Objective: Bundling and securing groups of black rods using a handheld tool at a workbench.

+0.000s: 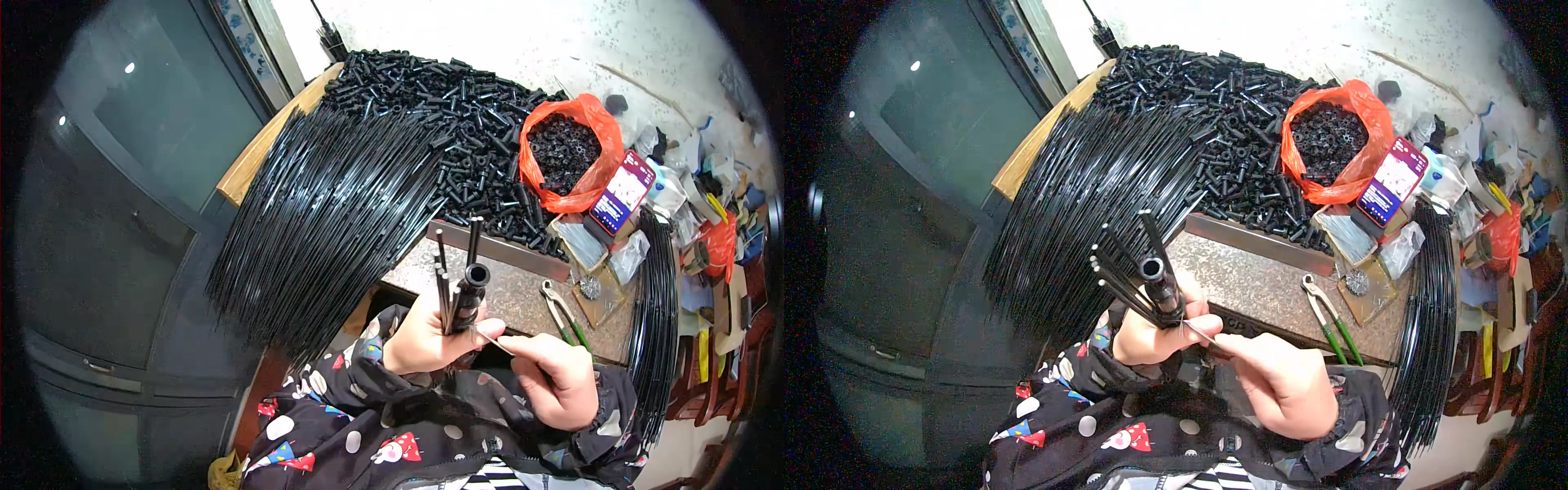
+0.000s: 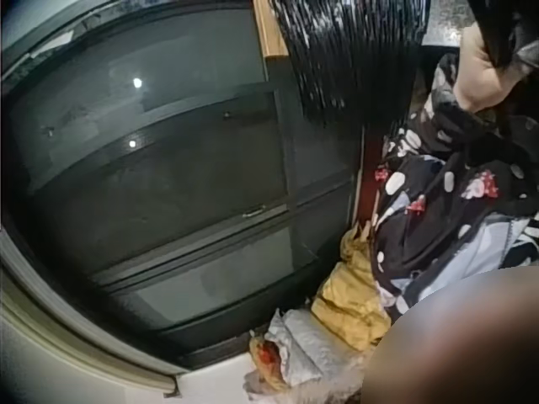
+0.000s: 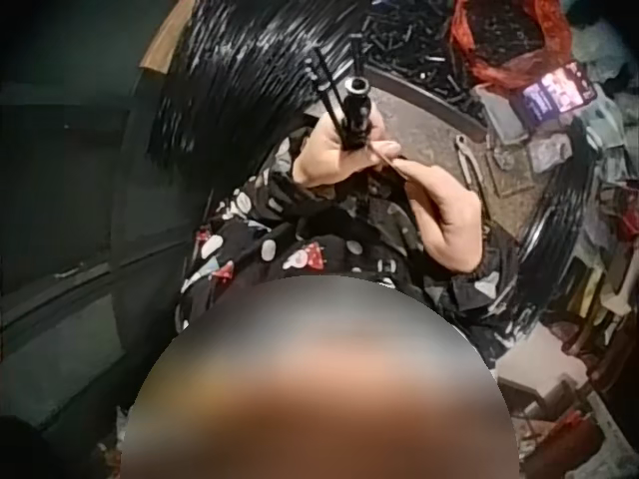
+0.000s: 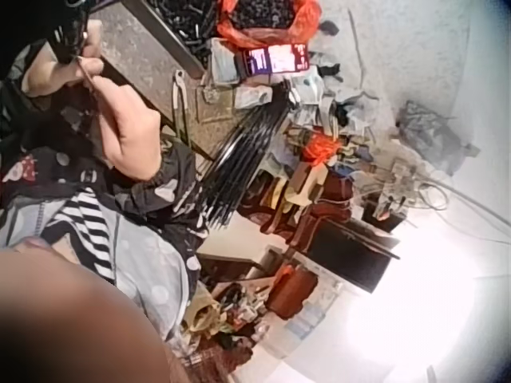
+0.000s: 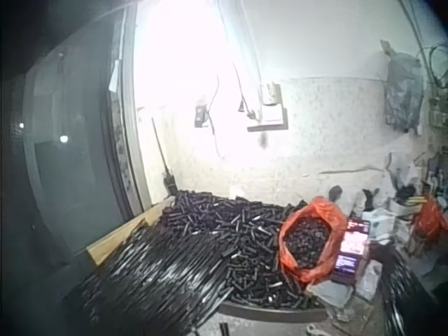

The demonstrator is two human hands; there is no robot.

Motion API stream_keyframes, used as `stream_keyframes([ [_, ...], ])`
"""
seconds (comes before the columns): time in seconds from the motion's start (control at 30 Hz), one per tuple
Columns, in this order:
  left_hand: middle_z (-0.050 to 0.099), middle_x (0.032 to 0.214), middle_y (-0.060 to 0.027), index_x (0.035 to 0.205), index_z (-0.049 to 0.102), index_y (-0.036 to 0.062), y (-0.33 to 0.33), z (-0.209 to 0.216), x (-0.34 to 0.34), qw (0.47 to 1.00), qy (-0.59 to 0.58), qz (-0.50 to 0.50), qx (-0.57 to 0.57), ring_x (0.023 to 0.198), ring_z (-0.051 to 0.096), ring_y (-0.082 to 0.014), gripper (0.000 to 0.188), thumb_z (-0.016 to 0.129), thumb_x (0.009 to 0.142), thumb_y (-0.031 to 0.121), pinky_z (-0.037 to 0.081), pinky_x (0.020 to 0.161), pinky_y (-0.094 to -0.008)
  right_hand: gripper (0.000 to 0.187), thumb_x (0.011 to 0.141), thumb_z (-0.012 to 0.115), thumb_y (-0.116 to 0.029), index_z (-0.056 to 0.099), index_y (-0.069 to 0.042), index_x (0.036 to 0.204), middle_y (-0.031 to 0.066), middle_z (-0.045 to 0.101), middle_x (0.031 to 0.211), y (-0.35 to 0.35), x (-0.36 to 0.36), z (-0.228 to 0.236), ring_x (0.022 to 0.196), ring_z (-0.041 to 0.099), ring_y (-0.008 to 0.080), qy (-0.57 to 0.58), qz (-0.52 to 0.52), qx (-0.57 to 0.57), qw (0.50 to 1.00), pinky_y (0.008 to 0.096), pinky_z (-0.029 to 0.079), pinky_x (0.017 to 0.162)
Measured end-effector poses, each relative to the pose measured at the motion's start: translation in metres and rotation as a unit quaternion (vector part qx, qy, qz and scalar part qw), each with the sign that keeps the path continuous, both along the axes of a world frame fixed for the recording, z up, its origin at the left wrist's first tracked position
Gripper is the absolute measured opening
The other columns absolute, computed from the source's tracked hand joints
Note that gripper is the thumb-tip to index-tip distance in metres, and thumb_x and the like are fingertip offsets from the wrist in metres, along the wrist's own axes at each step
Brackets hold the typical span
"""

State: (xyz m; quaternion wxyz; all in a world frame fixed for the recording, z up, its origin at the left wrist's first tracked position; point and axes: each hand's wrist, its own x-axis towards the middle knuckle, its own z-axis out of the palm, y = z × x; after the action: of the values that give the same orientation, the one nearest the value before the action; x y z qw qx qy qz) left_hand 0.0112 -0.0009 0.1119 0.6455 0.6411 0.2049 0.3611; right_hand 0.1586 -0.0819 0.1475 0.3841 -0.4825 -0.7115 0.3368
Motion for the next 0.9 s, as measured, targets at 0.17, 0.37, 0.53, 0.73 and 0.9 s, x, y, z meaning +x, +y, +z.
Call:
stream_keyframes([
  [0.17,0.04,0.05,0.0012,0.055,0.039,0.0054,0.0,0.003,-0.001,0.999,-0.018,0.034,-0.014,0.047,0.038,-0.0057,0.02,0.055,0.067,0.006,0.03,0.042,-0.0195,0.038,0.057,0.043,0.011,0.049,0.0,0.093,0.0074,0.046,0.057,0.0,-0.007,-0.003,0.049,0.046,0.0149,-0.006,-0.017,0.021,1.0,0.0213,0.037,0.047],
  [0.37,0.04,0.05,-0.0001,0.053,0.038,0.0051,0.003,0.007,-0.001,0.999,-0.003,0.042,0.011,0.047,0.039,-0.0072,0.021,0.056,0.064,0.005,0.032,0.042,-0.021,0.039,0.054,0.043,0.012,0.05,0.001,0.091,0.0076,0.047,0.056,0.001,-0.01,-0.008,0.048,0.047,0.0158,-0.012,-0.027,0.074,0.997,0.0216,0.037,0.046],
  [0.53,0.041,0.051,0.0007,0.056,0.041,0.0048,0.0,0.004,0.003,0.997,0.017,0.059,0.04,0.047,0.039,-0.0071,0.019,0.059,0.063,0.008,0.032,0.043,-0.0206,0.035,0.056,0.045,0.012,0.05,0.002,0.09,0.0092,0.049,0.059,-0.001,-0.009,-0.01,0.049,0.049,0.0166,-0.018,-0.043,0.117,0.992,0.0214,0.038,0.046],
  [0.73,0.029,0.046,0.0044,0.05,0.037,0.006,-0.003,-0.007,0.006,0.993,-0.035,0.095,0.064,0.042,0.026,-0.0048,0.027,0.055,0.069,0.008,0.021,0.038,-0.0213,0.037,0.055,0.048,0.01,0.05,0.001,0.091,0.0111,0.051,0.065,-0.004,-0.01,-0.013,0.053,0.051,0.0208,-0.034,-0.055,0.102,0.993,0.0247,0.041,0.049],
  [0.9,0.029,0.045,0.0043,0.05,0.037,0.006,0.0,-0.006,0.009,0.992,-0.041,0.086,0.078,0.042,0.026,-0.0049,0.027,0.054,0.069,0.009,0.021,0.038,-0.0213,0.037,0.055,0.049,0.009,0.049,0.001,0.091,0.0116,0.051,0.064,-0.003,-0.009,-0.011,0.053,0.051,0.0211,-0.031,-0.052,0.101,0.993,0.0251,0.041,0.049],
])
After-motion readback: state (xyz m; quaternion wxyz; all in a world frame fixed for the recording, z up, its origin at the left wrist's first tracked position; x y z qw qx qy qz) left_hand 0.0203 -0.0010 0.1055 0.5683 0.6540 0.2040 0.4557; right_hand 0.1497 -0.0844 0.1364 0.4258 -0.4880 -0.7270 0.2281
